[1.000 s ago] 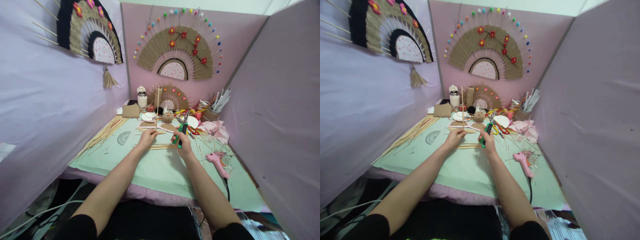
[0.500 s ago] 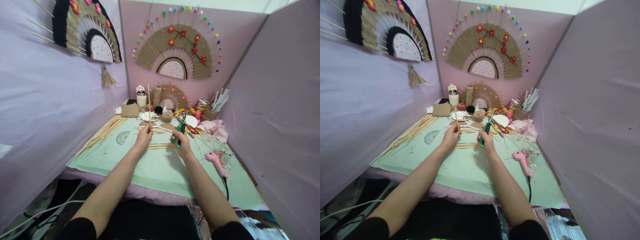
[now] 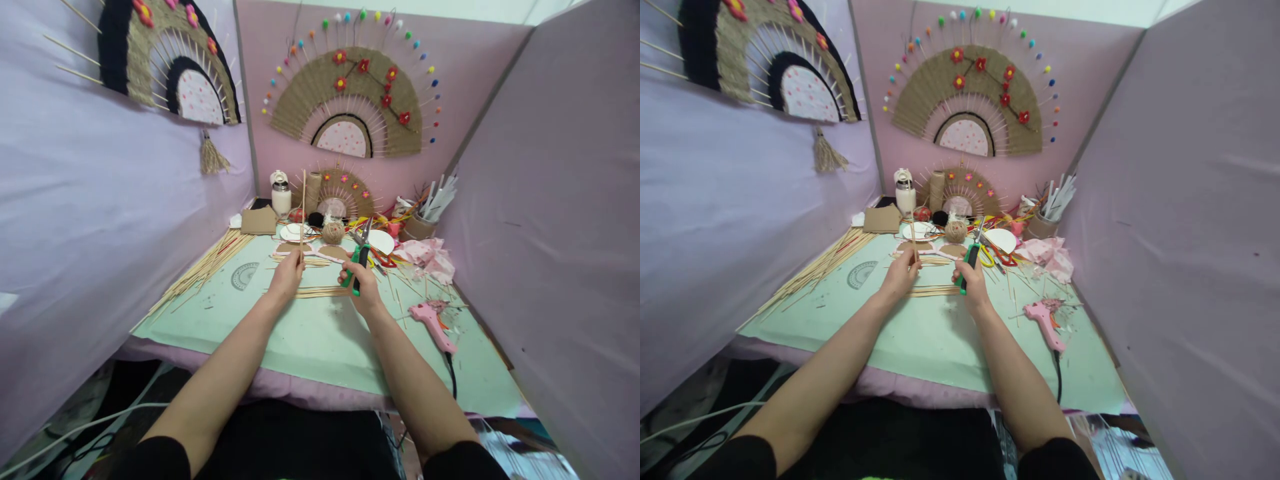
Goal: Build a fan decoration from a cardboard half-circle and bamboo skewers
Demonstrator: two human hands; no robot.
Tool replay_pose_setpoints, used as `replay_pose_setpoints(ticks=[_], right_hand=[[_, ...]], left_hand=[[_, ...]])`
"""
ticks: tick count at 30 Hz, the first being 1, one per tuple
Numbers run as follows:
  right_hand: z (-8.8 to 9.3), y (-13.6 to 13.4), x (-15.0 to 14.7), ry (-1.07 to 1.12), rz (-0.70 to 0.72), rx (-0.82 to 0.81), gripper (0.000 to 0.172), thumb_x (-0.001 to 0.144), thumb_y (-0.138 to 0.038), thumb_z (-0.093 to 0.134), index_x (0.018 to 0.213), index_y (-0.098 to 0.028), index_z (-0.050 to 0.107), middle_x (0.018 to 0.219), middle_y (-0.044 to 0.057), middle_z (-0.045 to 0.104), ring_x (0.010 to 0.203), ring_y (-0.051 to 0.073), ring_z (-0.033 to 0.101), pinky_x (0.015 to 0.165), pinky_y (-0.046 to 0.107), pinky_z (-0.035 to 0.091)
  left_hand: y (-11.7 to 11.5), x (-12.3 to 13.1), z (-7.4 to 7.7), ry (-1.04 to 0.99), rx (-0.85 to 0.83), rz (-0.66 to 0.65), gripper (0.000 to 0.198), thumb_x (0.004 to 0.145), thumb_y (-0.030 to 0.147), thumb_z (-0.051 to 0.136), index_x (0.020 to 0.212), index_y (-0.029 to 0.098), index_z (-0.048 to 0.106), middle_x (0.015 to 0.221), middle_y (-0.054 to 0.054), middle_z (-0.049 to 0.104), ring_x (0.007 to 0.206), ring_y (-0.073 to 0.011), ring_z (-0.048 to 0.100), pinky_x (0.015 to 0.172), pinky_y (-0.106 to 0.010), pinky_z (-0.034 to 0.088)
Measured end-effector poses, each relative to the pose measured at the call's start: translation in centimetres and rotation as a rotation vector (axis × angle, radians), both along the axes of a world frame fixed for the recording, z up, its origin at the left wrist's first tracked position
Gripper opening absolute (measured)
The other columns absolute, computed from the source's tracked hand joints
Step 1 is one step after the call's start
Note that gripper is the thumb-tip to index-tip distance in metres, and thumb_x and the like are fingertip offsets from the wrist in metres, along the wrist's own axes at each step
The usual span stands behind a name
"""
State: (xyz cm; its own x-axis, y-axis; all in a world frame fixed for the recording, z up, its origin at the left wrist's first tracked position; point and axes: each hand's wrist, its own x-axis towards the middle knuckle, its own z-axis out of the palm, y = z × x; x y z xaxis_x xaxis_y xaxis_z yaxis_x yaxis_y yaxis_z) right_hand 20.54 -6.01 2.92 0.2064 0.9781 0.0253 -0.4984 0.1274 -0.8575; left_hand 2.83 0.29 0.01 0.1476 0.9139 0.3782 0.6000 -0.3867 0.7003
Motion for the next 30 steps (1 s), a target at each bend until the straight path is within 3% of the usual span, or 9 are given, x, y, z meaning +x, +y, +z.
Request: replay_pose_setpoints(ticks=[11, 19, 30], right_hand=[[-0.10, 0.08, 0.03, 0.008, 0.020, -0.010, 0.045, 0.059, -0.030, 0.076, 0.097, -0.024, 0.054, 0.065, -0.008, 0.050, 0.056, 0.010, 0.045, 0.055, 0.026, 0.039], [0.05, -0.08, -0.05, -0.004, 0.027, -0.015, 0.046, 0.059, -0.031, 0.075, 0.098, -0.024, 0.053, 0.069, -0.007, 0.049, 0.057, 0.009, 0.045, 0.056, 0.026, 0.038], [-0.34, 0.10, 0.11, -0.027, 0.035, -0.009, 0.044, 0.060, -0.033, 0.075, 0.096, -0.024, 0.051, 0.067, -0.007, 0.049, 0.058, 0.011, 0.046, 0.058, 0.027, 0.039]], left_hand=[[-0.04, 0.04, -0.10, -0.005, -0.063, -0.012, 0.007, 0.085, 0.016, 0.049, 0.080, 0.021, 0.048, 0.075, 0.001, 0.061, 0.073, -0.0153, 0.059, 0.068, -0.026, 0.040], [-0.23, 0.23, 0.22, 0.127, -0.091, 0.050, 0.006, 0.089, 0.017, 0.046, 0.090, 0.022, 0.049, 0.085, -0.002, 0.066, 0.079, -0.0174, 0.062, 0.067, -0.026, 0.039], [-0.27, 0.47, -0.12, 0.080, -0.150, 0.040, 0.010, 0.093, 0.021, 0.045, 0.102, 0.023, 0.049, 0.094, -0.004, 0.073, 0.083, -0.0164, 0.069, 0.073, -0.025, 0.046]])
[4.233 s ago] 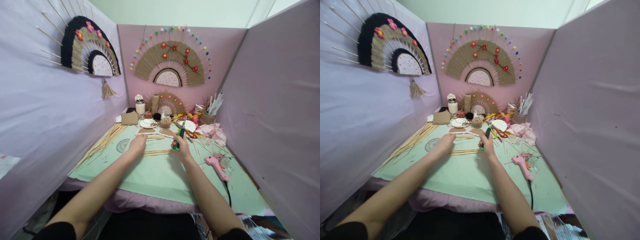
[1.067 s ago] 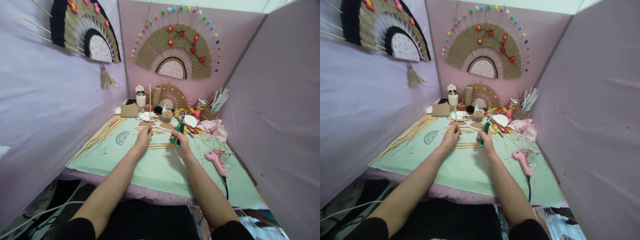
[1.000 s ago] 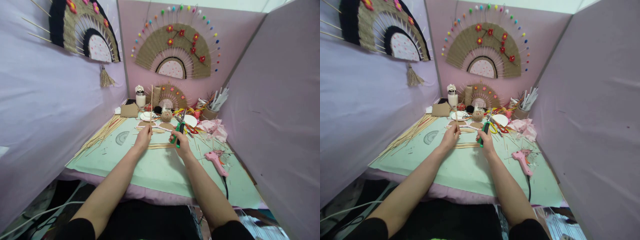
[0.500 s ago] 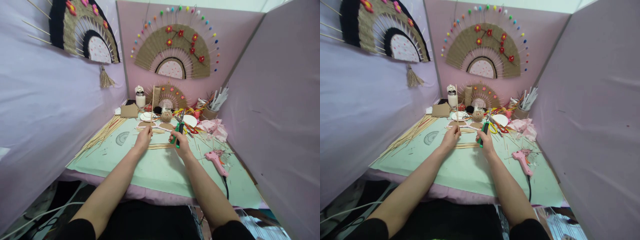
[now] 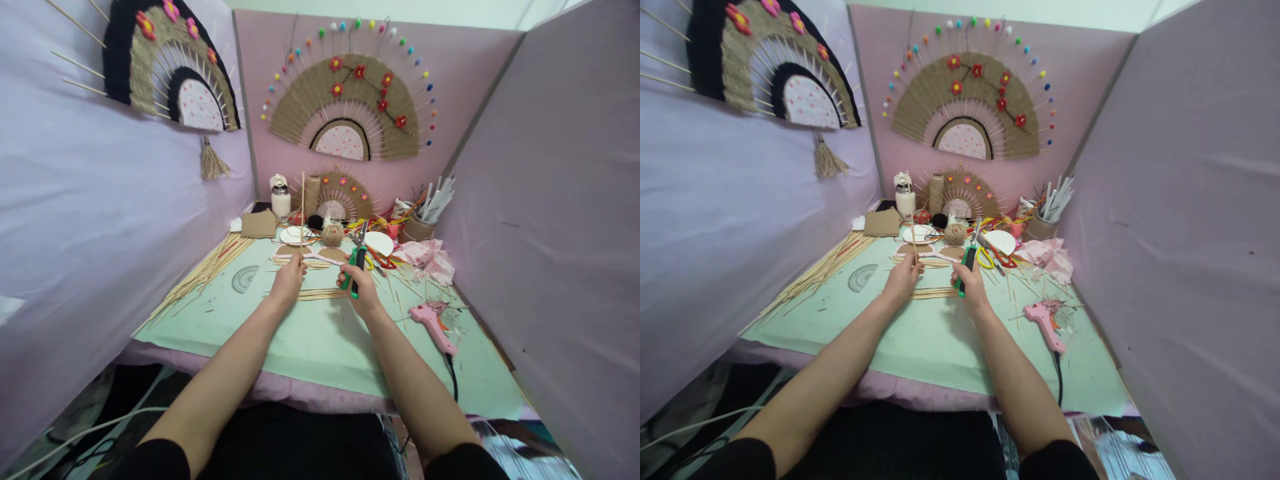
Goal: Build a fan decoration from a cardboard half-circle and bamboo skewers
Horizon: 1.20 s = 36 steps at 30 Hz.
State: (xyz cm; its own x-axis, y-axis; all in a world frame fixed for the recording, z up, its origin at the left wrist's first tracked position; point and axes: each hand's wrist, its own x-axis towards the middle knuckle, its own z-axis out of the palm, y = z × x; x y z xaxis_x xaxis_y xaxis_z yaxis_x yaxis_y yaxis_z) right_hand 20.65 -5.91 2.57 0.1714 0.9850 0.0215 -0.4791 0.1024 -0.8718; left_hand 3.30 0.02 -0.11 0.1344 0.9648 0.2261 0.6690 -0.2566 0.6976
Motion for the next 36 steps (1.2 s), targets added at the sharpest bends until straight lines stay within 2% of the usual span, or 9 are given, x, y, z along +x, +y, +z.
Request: replay_pose_setpoints(ticks=[8, 26, 36], right_hand=[[0.36, -0.23, -0.15, 0.000, 0.001, 0.002, 0.045, 0.060, -0.033, 0.075, 0.097, -0.024, 0.052, 0.068, -0.007, 0.050, 0.057, 0.011, 0.045, 0.056, 0.027, 0.038], [0.40, -0.20, -0.19, -0.009, -0.002, -0.017, 0.047, 0.059, -0.033, 0.075, 0.099, -0.024, 0.053, 0.069, -0.007, 0.050, 0.058, 0.011, 0.046, 0.057, 0.027, 0.039], [0.37, -0.31, -0.31, -0.004, 0.029, -0.019, 0.051, 0.060, -0.032, 0.075, 0.104, -0.023, 0.052, 0.067, -0.007, 0.053, 0.057, 0.010, 0.046, 0.057, 0.026, 0.039]], left_hand=[[0.20, 0.09, -0.27, -0.061, -0.043, -0.010, 0.013, 0.092, 0.019, 0.044, 0.104, 0.023, 0.047, 0.102, -0.006, 0.073, 0.081, -0.0171, 0.071, 0.073, -0.027, 0.048], [0.04, 0.20, -0.28, -0.202, -0.092, -0.018, 0.010, 0.092, 0.021, 0.043, 0.102, 0.022, 0.047, 0.099, -0.005, 0.073, 0.076, -0.0124, 0.070, 0.073, -0.024, 0.052], [-0.22, 0.36, 0.13, -0.162, -0.085, -0.005, 0.007, 0.092, 0.021, 0.045, 0.098, 0.023, 0.048, 0.096, -0.003, 0.073, 0.075, -0.0130, 0.070, 0.072, -0.023, 0.049]])
